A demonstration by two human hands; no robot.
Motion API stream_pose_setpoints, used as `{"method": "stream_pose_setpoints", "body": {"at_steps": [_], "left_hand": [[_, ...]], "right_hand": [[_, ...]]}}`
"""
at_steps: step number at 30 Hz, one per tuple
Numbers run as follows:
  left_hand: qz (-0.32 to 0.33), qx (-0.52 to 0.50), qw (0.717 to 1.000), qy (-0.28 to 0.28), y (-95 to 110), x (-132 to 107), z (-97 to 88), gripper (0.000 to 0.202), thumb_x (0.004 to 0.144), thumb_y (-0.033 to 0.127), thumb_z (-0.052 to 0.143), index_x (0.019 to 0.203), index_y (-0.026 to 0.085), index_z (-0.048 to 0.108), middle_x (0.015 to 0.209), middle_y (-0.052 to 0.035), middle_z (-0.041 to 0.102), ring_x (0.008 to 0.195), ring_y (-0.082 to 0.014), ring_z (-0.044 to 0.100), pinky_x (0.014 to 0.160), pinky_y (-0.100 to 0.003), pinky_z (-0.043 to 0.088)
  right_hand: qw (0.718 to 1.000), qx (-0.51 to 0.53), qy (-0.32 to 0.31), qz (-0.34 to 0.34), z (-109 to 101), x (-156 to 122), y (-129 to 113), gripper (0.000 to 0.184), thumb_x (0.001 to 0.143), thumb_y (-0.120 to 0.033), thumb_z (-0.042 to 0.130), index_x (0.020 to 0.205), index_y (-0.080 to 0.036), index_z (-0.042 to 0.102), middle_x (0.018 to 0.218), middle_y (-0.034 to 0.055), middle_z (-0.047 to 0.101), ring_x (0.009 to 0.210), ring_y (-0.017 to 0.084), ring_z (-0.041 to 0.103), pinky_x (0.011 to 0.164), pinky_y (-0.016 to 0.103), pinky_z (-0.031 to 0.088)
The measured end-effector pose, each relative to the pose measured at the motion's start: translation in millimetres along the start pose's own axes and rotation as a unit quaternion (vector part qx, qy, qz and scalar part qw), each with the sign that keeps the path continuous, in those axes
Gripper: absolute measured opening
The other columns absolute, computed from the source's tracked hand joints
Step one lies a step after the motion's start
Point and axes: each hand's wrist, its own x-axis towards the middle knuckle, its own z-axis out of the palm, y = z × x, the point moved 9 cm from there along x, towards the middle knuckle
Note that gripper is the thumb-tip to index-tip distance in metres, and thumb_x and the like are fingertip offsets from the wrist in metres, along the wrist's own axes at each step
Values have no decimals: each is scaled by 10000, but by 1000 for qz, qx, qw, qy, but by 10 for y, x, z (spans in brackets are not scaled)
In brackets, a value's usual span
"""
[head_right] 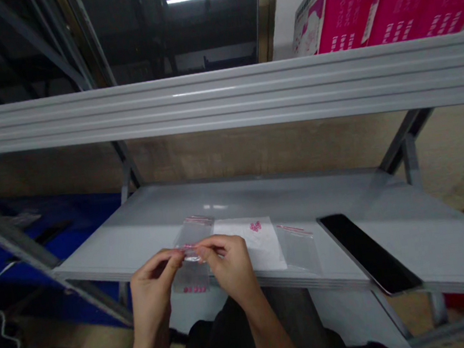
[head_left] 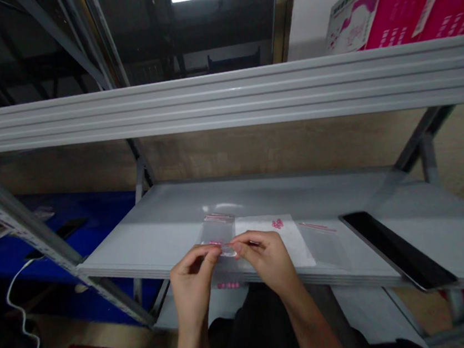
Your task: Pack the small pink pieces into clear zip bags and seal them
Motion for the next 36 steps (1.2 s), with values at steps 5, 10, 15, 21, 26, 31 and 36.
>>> {"method": "stream_pose_setpoints", "body": {"at_steps": [5,10,15,21,26,31,36], "left_hand": [[32,94,994,40,15,502,-14,296,769,441,677,757,149,720,616,-15,677,571,-148,598,553,-228,478],[40,173,984,23,-154,962,142,269,758,403,673,787,144,740,716,-66,730,638,-194,649,614,-268,492],[51,274,959,52,-210,1038,170,404,743,356,713,1082,136,707,982,-160,735,940,-331,656,864,-424,468],[220,274,930,-103,62,323,1106,332,892,272,575,1197,159,640,1174,-163,678,1119,-328,576,979,-497,395],[293,223,877,-309,178,-642,2130,382,773,313,759,1144,268,680,1152,-42,714,1065,-257,600,926,-411,450],[263,231,874,-338,141,-861,2406,99,853,174,656,854,229,738,937,-50,754,940,-258,608,842,-438,438],[260,206,893,-302,217,-745,2293,131,883,154,616,901,212,732,1005,-56,743,943,-244,607,837,-423,469]], "right_hand": [[999,18,-42,12,70,305,41,264,823,-347,613,959,-168,750,830,79,769,716,207,702,726,350,551],[995,-86,50,25,-626,190,175,374,825,-410,581,1072,-162,713,1032,122,755,897,250,706,898,434,515],[956,-246,155,50,-1685,-262,328,385,786,-473,576,966,-176,742,1074,133,743,1017,296,679,931,432,500],[834,-469,272,104,-2486,-715,421,471,800,-481,480,914,-108,742,905,190,748,837,350,691,793,456,516],[753,-593,275,73,-2325,-710,421,470,841,-457,507,925,-49,725,940,239,702,906,360,646,831,440,477],[755,-590,279,67,-2195,-709,426,317,838,-346,509,898,-105,705,913,183,680,878,328,621,781,411,464],[825,-425,372,12,-2267,-898,216,387,826,-468,527,861,-117,687,787,131,658,709,254,598,692,369,473]]}}
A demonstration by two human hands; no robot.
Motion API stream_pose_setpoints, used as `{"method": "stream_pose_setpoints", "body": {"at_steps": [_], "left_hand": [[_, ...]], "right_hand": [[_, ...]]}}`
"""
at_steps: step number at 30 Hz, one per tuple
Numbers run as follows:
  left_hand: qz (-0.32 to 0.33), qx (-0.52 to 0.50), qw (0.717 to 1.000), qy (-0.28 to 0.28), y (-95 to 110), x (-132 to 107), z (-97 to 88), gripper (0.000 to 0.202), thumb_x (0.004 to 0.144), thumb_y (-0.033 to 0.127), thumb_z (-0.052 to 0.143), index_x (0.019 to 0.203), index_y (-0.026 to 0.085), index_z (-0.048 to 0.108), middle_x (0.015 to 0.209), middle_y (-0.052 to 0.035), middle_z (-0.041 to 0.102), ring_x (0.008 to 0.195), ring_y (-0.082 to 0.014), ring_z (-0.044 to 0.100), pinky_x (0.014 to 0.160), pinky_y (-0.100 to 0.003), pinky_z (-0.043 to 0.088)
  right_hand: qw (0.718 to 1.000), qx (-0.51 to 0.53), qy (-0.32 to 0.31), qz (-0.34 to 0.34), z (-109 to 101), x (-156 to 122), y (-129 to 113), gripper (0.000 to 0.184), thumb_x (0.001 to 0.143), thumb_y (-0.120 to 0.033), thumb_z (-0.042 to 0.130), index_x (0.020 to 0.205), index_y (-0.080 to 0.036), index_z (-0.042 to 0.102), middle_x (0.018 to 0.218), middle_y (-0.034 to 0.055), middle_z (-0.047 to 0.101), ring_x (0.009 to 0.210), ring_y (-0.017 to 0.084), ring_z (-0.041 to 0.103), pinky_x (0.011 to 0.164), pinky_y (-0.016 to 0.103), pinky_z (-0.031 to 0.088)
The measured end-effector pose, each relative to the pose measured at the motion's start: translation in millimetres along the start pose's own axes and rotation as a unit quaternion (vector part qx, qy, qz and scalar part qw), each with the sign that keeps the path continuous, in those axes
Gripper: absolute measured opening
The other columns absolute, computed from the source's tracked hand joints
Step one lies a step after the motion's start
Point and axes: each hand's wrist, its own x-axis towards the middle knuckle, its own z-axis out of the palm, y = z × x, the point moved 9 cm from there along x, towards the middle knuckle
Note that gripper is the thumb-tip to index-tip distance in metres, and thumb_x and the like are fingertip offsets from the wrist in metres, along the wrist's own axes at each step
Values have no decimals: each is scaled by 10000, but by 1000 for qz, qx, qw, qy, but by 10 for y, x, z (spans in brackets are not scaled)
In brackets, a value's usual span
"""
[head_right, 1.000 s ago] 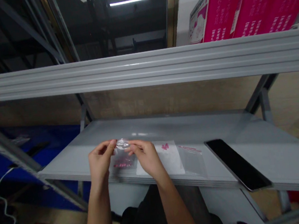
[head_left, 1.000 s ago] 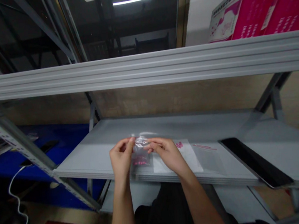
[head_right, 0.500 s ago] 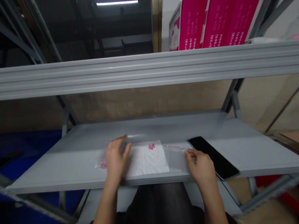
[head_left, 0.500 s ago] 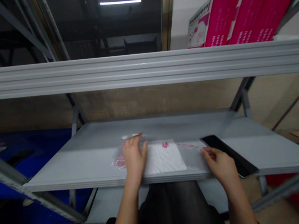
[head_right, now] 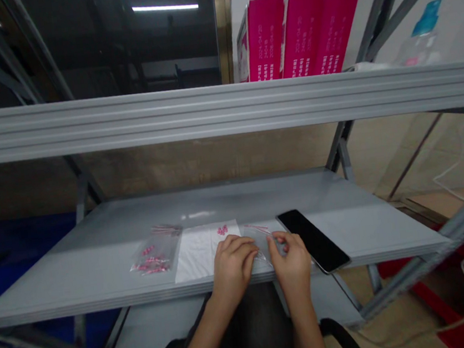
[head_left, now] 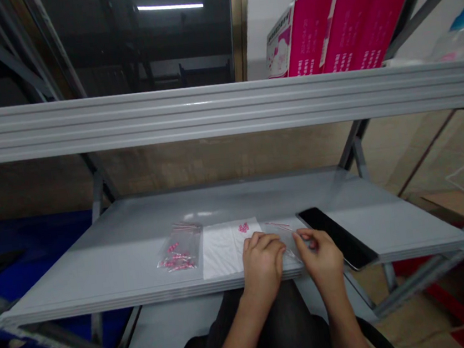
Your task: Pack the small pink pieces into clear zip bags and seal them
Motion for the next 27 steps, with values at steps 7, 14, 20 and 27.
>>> {"method": "stream_pose_setpoints", "body": {"at_steps": [7,14,20,27], "left_hand": [[70,-178,975,110,-6,-272,-569,285,918,81,513,1022,238,727,1186,-92,675,985,-189,646,849,-338,531],[2,-240,964,114,-244,-547,-786,259,935,148,498,971,226,743,1119,-97,700,1004,-202,668,867,-343,544],[-254,-434,841,198,-795,-856,-666,390,816,350,713,1169,201,640,980,-77,735,778,-160,693,694,-248,553],[-316,-396,831,232,-987,-987,-768,378,763,378,755,1053,150,675,705,-16,701,658,-142,658,617,-223,509]], "right_hand": [[878,396,-131,234,79,-219,58,439,758,-582,672,875,-159,691,771,55,633,571,153,531,501,268,426],[804,460,-291,240,382,-424,-274,282,677,-407,816,651,-143,719,632,8,552,557,109,464,489,222,367],[797,450,-339,217,535,-670,-480,299,720,-426,791,812,-143,769,669,26,629,560,108,509,508,225,396],[768,441,-423,195,675,-844,-678,292,729,-423,780,704,-155,668,663,38,688,578,121,587,532,221,458]]}}
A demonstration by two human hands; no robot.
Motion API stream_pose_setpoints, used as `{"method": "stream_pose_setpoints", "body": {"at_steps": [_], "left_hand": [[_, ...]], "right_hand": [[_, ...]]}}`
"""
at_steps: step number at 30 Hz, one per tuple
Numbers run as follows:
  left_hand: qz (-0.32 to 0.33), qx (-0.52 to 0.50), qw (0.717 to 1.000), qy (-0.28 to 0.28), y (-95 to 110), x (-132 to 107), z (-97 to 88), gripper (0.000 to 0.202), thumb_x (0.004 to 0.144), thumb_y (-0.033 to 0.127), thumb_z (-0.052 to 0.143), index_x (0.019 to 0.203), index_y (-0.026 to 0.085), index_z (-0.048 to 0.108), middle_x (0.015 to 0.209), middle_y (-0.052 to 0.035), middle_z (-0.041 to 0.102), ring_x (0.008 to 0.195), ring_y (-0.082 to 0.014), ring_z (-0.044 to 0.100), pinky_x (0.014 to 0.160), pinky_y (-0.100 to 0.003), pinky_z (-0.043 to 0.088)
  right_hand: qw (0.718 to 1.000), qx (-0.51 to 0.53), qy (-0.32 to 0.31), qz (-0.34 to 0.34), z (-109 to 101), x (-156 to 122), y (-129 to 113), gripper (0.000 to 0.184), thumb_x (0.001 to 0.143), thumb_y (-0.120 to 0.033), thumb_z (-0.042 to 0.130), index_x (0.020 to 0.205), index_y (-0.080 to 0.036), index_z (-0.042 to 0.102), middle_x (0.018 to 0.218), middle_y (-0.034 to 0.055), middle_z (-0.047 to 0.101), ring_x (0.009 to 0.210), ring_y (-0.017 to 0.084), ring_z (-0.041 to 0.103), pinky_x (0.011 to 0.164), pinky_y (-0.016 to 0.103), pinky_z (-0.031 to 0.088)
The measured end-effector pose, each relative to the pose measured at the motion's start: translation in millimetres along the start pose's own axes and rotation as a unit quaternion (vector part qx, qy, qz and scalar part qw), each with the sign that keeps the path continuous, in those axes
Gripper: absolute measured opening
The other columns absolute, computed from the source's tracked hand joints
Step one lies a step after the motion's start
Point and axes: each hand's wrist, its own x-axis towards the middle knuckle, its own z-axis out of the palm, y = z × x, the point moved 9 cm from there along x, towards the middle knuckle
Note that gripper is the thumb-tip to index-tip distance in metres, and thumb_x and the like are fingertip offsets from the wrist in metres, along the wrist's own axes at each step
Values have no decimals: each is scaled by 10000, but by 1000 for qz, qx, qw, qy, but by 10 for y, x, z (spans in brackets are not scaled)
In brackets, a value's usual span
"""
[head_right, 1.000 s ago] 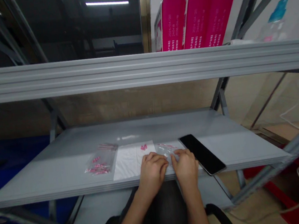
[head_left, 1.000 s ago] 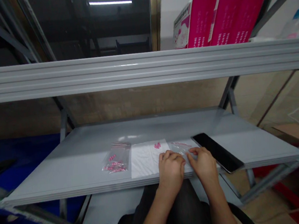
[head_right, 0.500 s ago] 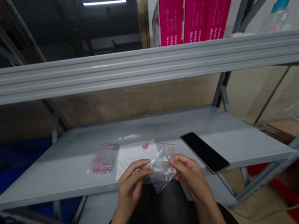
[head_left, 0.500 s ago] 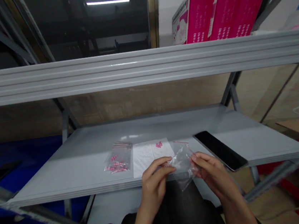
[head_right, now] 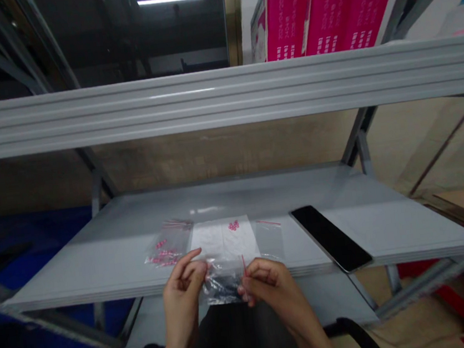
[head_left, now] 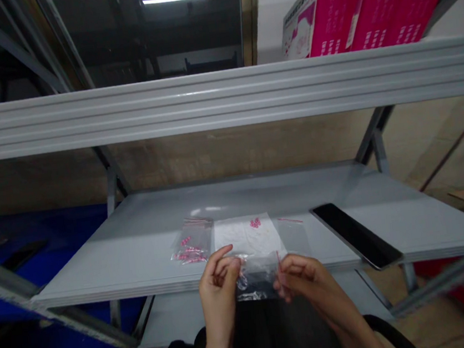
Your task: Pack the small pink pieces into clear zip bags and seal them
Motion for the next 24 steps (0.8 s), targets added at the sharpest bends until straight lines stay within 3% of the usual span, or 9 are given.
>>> {"method": "stream_pose_setpoints", "body": {"at_steps": [4,7,9,11,13,16,19,24], "left_hand": [[68,95,993,18,170,48,-153,401,794,371,714,1128,157,656,838,-64,734,667,-158,655,612,-255,515],[168,208,961,76,456,-8,-292,340,809,321,696,1119,186,660,977,-74,712,750,-166,637,735,-295,513],[214,250,940,94,631,-85,-304,258,809,294,691,1047,197,661,937,-49,680,775,-165,612,773,-291,492],[202,240,948,55,678,-129,-216,146,830,280,659,948,199,629,821,-14,632,733,-153,589,721,-264,485],[153,208,965,-41,606,-165,-20,82,848,267,623,858,200,576,729,11,576,672,-142,566,642,-237,471],[103,186,962,-171,477,-270,271,146,854,253,601,751,199,512,680,21,514,638,-134,525,600,-224,435],[86,174,960,-203,421,-307,343,218,895,277,559,710,196,476,671,21,485,634,-127,496,602,-222,405],[58,152,957,-242,435,-317,354,292,983,316,441,731,188,516,673,2,554,648,-135,544,645,-236,421]], "right_hand": [[999,-36,-6,6,12,20,81,327,734,-435,764,631,-149,645,563,-11,599,477,77,501,460,191,389],[999,-12,28,26,-5,23,154,380,700,-475,775,606,-153,596,501,-50,521,405,49,409,402,174,300],[999,1,34,41,46,23,183,406,678,-495,782,607,-153,575,484,-62,494,386,39,377,386,169,270],[999,4,25,45,146,27,182,408,676,-492,785,614,-153,566,478,-69,478,379,33,355,380,165,254],[999,-3,9,35,258,32,162,396,693,-478,778,624,-152,565,476,-76,464,376,27,336,378,161,240],[999,-10,-30,23,428,29,148,366,724,-462,762,665,-147,585,507,-73,481,380,22,328,378,159,240],[997,-2,-70,18,536,15,135,341,743,-439,755,678,-147,593,538,-55,521,404,33,376,393,157,290],[997,-14,-79,10,555,23,64,304,784,-424,704,686,-153,604,603,2,600,505,96,526,424,176,367]]}}
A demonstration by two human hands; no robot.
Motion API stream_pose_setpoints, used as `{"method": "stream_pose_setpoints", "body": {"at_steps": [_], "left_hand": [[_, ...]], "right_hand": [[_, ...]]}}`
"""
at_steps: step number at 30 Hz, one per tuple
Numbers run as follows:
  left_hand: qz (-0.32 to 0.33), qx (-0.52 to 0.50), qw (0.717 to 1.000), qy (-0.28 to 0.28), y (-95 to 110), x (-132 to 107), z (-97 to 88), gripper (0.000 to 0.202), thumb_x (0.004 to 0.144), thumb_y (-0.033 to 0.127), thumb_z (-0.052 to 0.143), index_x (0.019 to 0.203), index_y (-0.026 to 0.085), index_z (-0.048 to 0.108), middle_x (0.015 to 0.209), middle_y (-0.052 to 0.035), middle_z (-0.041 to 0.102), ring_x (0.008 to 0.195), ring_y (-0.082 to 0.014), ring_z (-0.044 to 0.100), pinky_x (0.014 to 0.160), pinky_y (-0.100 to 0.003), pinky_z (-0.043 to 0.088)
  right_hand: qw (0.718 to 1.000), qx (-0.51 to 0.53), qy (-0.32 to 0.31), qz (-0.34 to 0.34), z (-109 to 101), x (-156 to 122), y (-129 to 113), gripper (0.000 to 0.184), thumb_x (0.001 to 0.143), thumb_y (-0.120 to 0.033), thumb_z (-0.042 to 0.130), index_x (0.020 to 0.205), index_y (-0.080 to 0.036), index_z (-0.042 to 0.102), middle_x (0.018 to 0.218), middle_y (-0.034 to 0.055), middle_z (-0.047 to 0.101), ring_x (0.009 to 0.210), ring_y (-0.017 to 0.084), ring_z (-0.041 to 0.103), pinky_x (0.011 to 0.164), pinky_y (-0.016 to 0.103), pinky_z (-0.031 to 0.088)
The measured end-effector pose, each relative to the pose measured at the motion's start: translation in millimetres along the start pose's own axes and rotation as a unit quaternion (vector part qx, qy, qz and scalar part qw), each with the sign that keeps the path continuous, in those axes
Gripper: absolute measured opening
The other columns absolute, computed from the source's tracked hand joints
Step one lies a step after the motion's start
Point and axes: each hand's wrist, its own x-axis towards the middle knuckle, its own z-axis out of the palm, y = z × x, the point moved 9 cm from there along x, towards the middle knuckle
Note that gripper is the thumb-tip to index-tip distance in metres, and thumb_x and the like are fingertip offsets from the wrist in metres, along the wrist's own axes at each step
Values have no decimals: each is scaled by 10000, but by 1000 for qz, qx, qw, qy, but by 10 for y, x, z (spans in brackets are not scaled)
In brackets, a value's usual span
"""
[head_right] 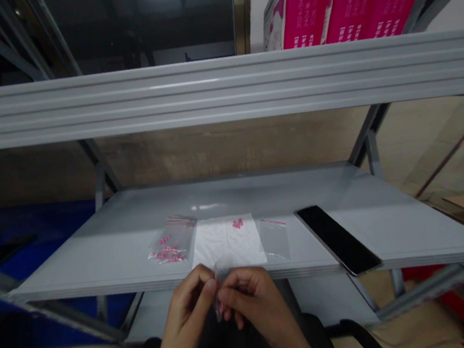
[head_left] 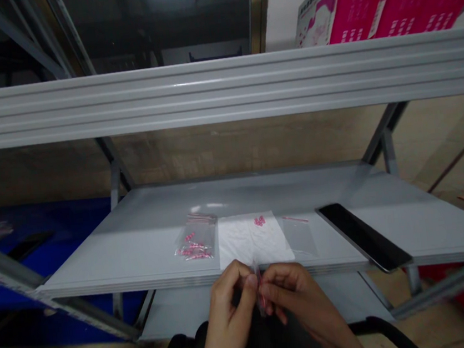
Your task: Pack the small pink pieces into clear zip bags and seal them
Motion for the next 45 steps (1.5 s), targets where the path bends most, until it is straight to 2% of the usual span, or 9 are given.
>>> {"method": "stream_pose_setpoints", "body": {"at_steps": [4,11,14,18,22,26,29,32,45], "left_hand": [[21,87,996,23,54,-30,-50,263,990,283,413,763,193,511,729,2,554,698,-138,547,656,-231,409],[115,224,954,164,222,-117,-284,234,941,186,446,708,208,450,635,38,467,581,-119,492,558,-213,388],[144,213,957,138,276,-111,-305,102,903,293,569,845,213,545,786,-7,602,748,-164,606,680,-257,490],[163,240,957,15,237,-93,-154,848,630,501,825,1345,241,450,1336,-125,562,1238,-323,527,1038,-486,443],[185,279,942,34,219,-91,-156,586,703,333,806,1223,291,539,1130,-45,700,1099,-275,637,1064,-528,416],[179,253,945,104,156,-36,-162,441,724,286,795,1117,280,595,936,-1,741,922,-229,689,890,-426,537],[152,240,945,164,-1,16,-131,422,741,257,779,1118,258,590,887,0,742,851,-219,694,776,-384,561],[153,278,924,214,-121,24,-62,439,738,261,780,1125,237,573,914,-18,748,883,-248,697,870,-467,524],[139,306,913,230,-194,22,5,407,707,249,783,1068,243,594,906,-12,765,851,-253,716,923,-502,471]], "right_hand": [[991,-118,48,-38,5,15,-138,247,833,-356,594,673,-172,554,589,-23,526,516,102,476,466,203,368],[913,-336,196,-121,-35,-53,-446,195,751,-198,490,573,-196,411,531,-48,385,521,103,383,504,233,259],[936,-296,156,-108,-25,-25,-403,187,751,-224,465,574,-202,408,526,-51,373,513,106,380,499,233,268],[963,-235,97,-95,7,-13,-343,156,731,-234,445,582,-207,406,554,-46,378,536,113,386,509,230,297],[951,-272,113,-90,-76,-16,-339,172,719,-228,460,563,-213,387,531,-52,366,517,111,375,496,231,283],[927,-334,136,-102,-284,128,-384,285,826,-301,445,560,-214,396,531,-41,397,519,120,422,503,231,310],[850,-457,242,-100,-626,315,-488,300,881,-337,459,619,-197,502,561,-22,503,546,135,501,553,239,351],[776,-554,290,-86,-826,535,-544,139,827,-244,551,728,-183,627,661,10,615,658,169,587,631,254,369],[741,-596,303,-60,-855,760,-517,131,801,-229,620,761,-200,741,775,56,708,688,199,646,579,261,343]]}}
